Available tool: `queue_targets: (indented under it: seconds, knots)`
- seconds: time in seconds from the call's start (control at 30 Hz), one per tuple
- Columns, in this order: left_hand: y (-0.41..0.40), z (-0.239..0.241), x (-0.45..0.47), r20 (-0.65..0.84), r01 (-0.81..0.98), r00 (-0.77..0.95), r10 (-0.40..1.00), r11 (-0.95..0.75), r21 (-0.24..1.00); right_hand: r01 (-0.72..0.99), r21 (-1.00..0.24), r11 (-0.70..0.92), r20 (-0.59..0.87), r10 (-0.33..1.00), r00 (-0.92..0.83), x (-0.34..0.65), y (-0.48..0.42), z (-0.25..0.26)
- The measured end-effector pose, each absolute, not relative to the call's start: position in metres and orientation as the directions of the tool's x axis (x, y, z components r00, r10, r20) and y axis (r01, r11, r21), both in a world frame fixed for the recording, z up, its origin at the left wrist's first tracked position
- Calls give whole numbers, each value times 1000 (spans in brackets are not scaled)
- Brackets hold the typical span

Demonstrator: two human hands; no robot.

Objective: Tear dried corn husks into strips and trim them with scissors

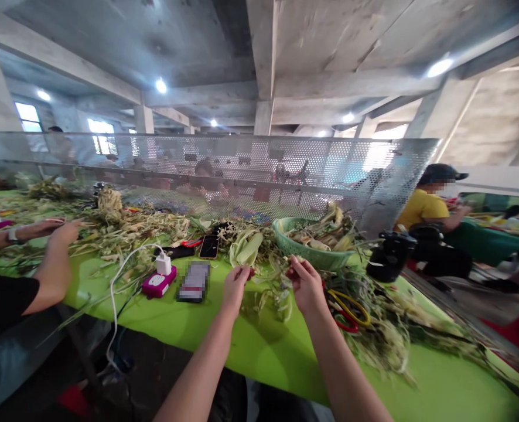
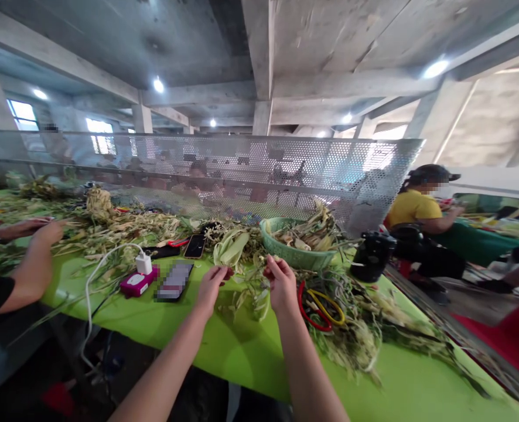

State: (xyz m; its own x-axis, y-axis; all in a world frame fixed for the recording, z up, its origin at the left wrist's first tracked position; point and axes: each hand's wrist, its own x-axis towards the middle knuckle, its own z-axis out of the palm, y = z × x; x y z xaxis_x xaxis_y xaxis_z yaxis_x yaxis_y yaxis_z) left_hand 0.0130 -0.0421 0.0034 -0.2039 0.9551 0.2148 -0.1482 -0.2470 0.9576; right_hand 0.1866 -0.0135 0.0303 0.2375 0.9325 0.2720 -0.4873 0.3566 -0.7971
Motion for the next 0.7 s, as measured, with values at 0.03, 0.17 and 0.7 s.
queue_targets:
  seconds: [0.03, 0.17, 0.7]
  knots:
    - [-42, 2, 14, 243, -126, -170, 955, -265, 956, -490, -801, 345, 278, 938, 206, 184, -16, 30]
    - [-37, -9, 19, 283, 27, 30, 959, -283, 959, -506, -797, 330, 311, 942, 123, 176, -22, 33]
    - [-32, -14, 16, 330, 180, -28, 944, -320, 930, -724, -608, 325, 207, 946, 251, 218, -14, 44]
